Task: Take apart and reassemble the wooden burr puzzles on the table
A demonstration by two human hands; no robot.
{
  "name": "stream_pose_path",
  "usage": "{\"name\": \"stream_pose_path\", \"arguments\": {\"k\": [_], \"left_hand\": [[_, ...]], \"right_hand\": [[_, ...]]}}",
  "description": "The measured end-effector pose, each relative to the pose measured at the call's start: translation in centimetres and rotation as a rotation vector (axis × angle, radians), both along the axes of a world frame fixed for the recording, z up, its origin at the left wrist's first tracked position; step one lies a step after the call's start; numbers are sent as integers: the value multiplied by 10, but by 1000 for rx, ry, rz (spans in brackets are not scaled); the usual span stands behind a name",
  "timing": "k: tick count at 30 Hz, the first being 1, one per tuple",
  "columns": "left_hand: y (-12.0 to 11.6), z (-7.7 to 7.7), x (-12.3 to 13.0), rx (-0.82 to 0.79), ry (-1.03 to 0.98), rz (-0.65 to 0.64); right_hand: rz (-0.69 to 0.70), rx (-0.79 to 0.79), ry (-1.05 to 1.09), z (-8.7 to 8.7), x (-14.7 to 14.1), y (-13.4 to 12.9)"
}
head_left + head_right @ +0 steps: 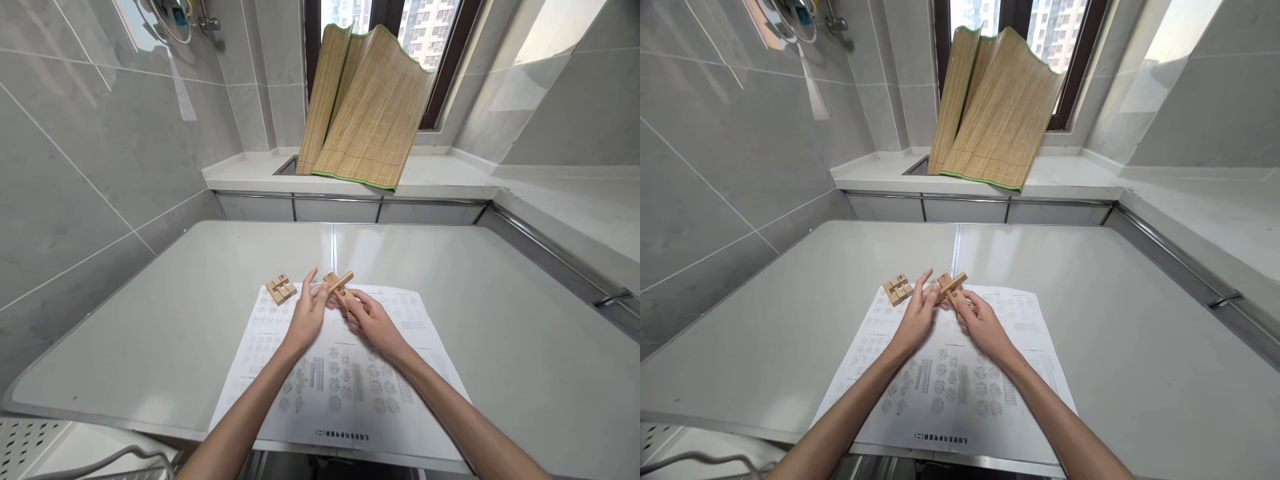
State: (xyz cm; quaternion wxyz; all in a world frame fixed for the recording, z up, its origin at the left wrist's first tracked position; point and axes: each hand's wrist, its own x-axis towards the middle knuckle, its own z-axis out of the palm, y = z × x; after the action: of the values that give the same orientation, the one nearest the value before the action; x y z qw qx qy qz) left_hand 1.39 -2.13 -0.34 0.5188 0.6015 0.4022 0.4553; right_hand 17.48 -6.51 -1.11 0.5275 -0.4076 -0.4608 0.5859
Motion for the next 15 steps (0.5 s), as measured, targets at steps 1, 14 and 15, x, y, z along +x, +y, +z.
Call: {"name": "stream_pose_path", "arguments": {"k": [1,14,15], "left_hand": [[2,1,0,-62,-52,-21],[12,-7,1,-428,-634,-86],[12,-6,2,-426,-637,-90]], "right_hand": [[9,-1,-13,1,0,-1],[-435,290,-781,-14,11,5],[-430,332,-853,-17,9,5]]}}
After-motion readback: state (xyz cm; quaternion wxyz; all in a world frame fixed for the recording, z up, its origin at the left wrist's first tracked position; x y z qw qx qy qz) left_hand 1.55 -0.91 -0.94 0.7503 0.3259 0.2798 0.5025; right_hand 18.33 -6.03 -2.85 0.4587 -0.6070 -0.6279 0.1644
